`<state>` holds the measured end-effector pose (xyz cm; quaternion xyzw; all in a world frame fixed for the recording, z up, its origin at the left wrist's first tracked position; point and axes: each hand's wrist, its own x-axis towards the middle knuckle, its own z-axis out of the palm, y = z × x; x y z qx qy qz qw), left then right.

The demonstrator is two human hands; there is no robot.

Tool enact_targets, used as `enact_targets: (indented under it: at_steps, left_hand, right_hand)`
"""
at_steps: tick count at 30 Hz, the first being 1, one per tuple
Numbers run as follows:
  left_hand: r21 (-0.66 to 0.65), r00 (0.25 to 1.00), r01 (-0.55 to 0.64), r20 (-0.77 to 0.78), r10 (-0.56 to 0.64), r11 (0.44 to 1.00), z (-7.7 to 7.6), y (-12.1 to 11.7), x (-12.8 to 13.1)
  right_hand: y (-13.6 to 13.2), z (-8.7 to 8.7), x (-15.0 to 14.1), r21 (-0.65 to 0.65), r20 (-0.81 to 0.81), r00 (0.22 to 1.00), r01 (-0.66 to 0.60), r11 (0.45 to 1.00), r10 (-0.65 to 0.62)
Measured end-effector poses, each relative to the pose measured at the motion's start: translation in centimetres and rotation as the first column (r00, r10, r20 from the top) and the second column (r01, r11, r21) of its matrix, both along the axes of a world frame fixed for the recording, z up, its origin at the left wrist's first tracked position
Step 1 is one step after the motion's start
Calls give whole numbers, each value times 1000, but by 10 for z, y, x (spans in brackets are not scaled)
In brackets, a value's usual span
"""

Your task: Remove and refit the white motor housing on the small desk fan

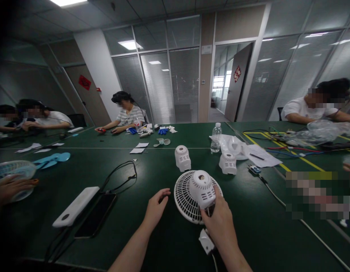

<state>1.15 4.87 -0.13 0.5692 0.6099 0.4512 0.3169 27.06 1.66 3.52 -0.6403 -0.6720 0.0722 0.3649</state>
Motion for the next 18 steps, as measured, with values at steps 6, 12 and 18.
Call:
enact_targets:
  at_steps: [6,12,18]
  left_hand:
    - [-41,999,-8,33,10,999,0,1,-2]
    - [-130,1000,22,4,-21,991,3,1,-3]
    - [-157,999,43,-20,-47,987,8,-3,-3]
  right_hand:
    - [-15,2,58,-41,4,990,140,989,-140]
    - [-32,1,120,-80,19,910,415,906,-415]
    - [-31,0,160,-68,1,845,534,843,-535]
